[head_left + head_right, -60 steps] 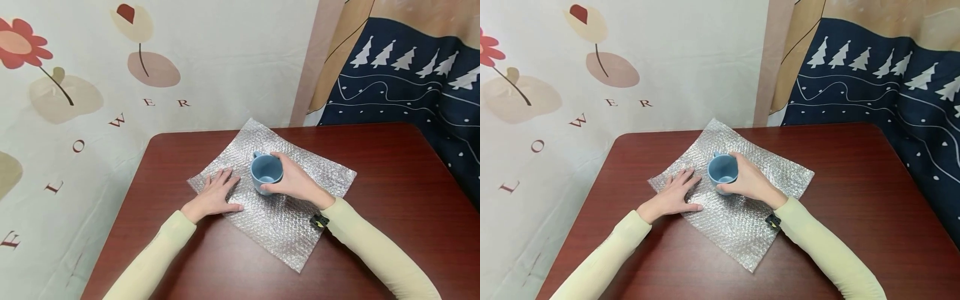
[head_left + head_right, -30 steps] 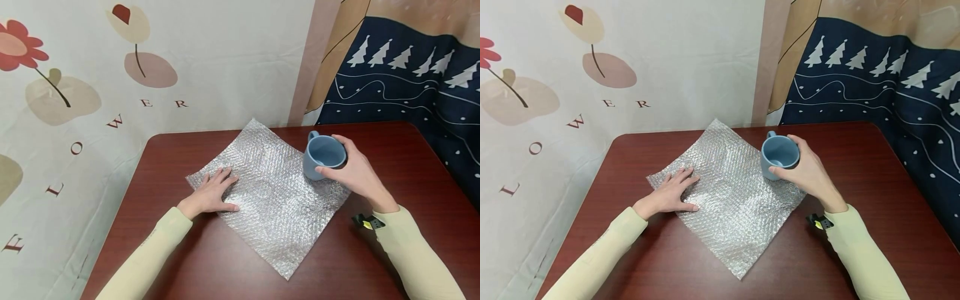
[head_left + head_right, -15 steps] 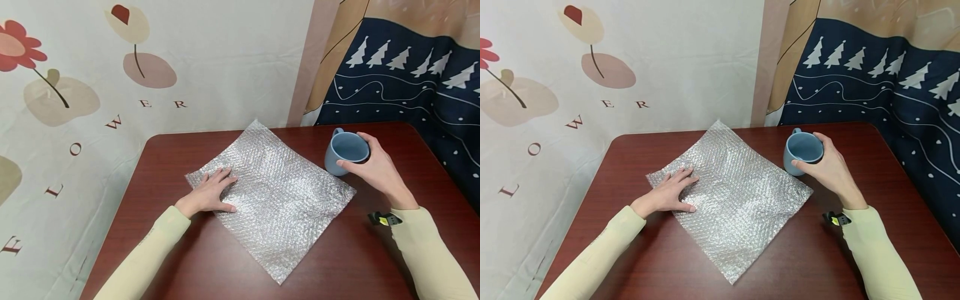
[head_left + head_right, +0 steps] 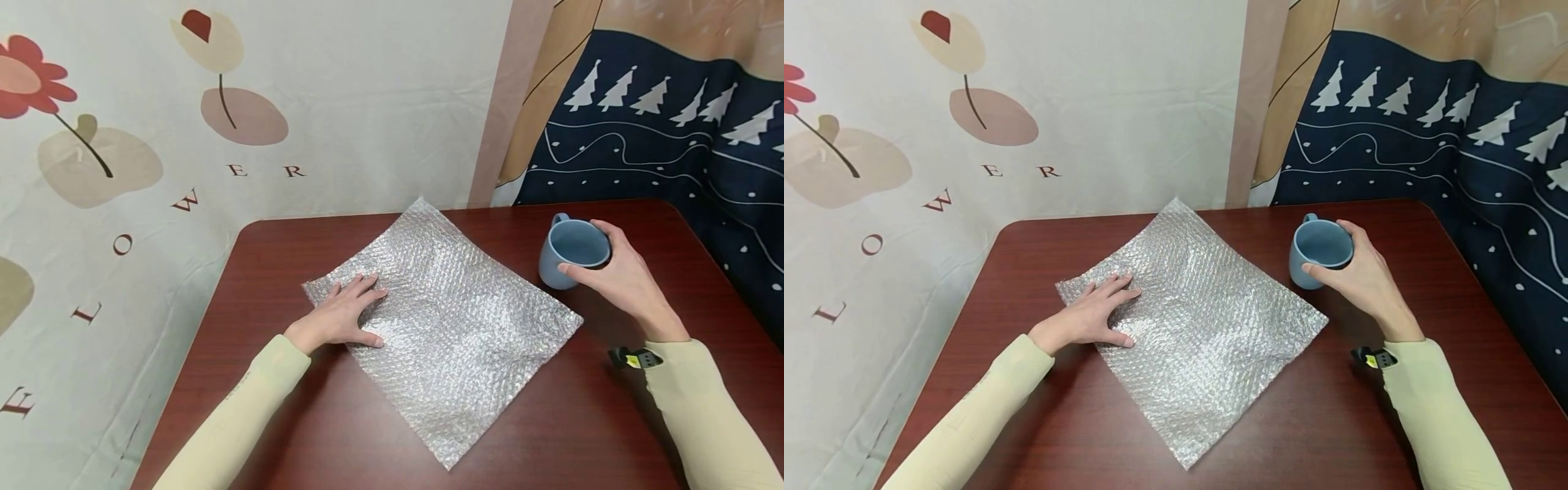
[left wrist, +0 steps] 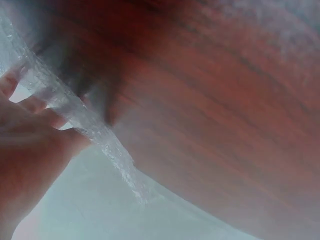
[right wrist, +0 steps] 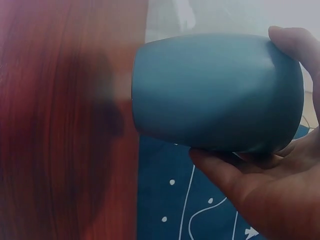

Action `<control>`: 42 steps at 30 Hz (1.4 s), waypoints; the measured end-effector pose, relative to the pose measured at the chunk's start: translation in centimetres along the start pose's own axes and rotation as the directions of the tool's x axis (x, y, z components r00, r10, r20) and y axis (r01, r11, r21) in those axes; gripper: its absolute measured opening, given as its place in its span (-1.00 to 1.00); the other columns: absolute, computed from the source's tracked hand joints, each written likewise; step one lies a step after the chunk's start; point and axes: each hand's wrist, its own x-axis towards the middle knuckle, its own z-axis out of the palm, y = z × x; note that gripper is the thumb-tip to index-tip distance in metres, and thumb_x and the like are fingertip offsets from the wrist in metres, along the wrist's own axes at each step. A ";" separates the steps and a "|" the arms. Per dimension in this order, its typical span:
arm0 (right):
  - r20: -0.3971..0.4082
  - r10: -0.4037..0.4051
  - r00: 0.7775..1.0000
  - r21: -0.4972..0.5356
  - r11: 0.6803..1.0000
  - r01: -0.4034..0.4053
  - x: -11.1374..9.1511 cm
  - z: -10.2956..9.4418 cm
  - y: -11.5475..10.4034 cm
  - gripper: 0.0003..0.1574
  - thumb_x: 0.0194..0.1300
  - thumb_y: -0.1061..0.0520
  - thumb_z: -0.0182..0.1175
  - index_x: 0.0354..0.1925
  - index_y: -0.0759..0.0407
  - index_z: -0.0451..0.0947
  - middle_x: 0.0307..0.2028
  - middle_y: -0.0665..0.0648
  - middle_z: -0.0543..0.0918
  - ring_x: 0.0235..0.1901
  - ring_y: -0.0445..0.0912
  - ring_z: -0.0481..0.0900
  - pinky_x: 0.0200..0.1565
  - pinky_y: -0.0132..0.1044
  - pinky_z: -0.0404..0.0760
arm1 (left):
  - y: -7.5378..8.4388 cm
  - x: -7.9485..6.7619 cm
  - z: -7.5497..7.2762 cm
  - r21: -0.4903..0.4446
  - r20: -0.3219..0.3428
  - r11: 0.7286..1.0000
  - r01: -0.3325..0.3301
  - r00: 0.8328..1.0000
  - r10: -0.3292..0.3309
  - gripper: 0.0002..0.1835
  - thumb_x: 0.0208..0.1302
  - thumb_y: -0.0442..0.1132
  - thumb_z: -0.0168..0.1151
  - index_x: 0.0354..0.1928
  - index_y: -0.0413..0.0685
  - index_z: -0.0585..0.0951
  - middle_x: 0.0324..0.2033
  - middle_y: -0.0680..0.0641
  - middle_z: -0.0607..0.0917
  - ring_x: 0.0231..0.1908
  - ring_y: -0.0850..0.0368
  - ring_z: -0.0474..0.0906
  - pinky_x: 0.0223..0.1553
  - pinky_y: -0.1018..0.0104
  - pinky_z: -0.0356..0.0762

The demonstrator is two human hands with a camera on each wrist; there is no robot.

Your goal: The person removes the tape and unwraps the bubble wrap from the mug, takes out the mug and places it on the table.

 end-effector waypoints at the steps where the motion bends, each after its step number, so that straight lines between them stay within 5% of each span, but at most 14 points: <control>1: 0.002 0.001 1.000 -0.001 1.000 -0.001 0.0 0.0 0.1 0.35 0.27 -0.21 0.42 0.65 0.19 -0.17 0.42 0.48 0.23 0.27 0.42 0.28 0.15 0.54 0.38 | 0.0 0.0 -0.1 0.001 0.003 1.000 -0.001 1.000 0.001 0.08 0.09 0.36 0.49 0.59 0.10 0.30 0.64 -0.12 -0.01 0.61 -0.22 -0.17 0.46 -0.46 -0.12; 13: 0.029 0.021 0.999 -0.023 1.000 -0.020 0.4 -0.3 1.4 0.37 0.29 -0.22 0.40 0.64 0.25 -0.23 0.42 0.54 0.19 0.27 0.46 0.25 0.14 0.56 0.37 | 0.1 0.1 -0.8 0.057 0.017 0.998 -0.007 1.000 0.007 0.08 0.08 0.32 0.52 0.59 0.13 0.30 0.64 -0.11 0.00 0.60 -0.26 -0.14 0.47 -0.43 -0.12; 24: 0.021 0.010 1.000 -0.028 1.000 -0.010 0.9 0.4 2.2 0.37 0.29 -0.24 0.38 0.64 0.27 -0.21 0.41 0.54 0.21 0.26 0.44 0.29 0.17 0.54 0.36 | 0.0 0.6 -2.0 0.178 -0.044 0.980 -0.091 0.994 0.100 -0.12 0.05 0.20 0.59 0.45 0.19 0.53 0.45 -0.20 0.39 0.47 -0.16 0.26 0.41 -0.46 0.08; 32: 0.033 0.013 0.999 -0.010 1.000 -0.012 0.7 0.4 2.2 0.36 0.30 -0.22 0.37 0.64 0.27 -0.23 0.41 0.54 0.19 0.27 0.45 0.28 0.17 0.55 0.36 | 0.0 0.3 -2.3 0.131 -0.018 0.987 -0.096 0.995 0.099 -0.17 0.15 0.10 0.56 0.47 0.14 0.50 0.50 -0.22 0.33 0.50 -0.20 0.22 0.38 -0.47 0.13; 37: 0.058 -0.001 0.998 0.037 0.999 -0.001 0.6 0.5 2.4 0.40 0.30 -0.20 0.38 0.65 0.25 -0.31 0.44 0.55 0.14 0.31 0.45 0.22 0.18 0.56 0.33 | -0.3 0.2 -2.3 0.076 0.023 0.995 -0.063 0.998 0.061 -0.26 0.32 -0.02 0.43 0.52 0.14 0.43 0.57 -0.19 0.21 0.56 -0.22 0.06 0.43 -0.51 -0.08; 42: 0.099 -0.013 0.995 0.095 0.995 0.004 0.4 0.4 3.0 0.44 0.32 -0.20 0.37 0.67 0.11 -0.42 0.52 0.52 0.00 0.39 0.45 0.08 0.23 0.61 0.20 | -0.5 0.3 -1.9 0.015 -0.008 0.998 -0.067 0.998 0.067 -0.34 0.41 0.04 0.28 0.51 0.11 0.45 0.57 -0.19 0.22 0.57 -0.28 0.01 0.43 -0.52 -0.19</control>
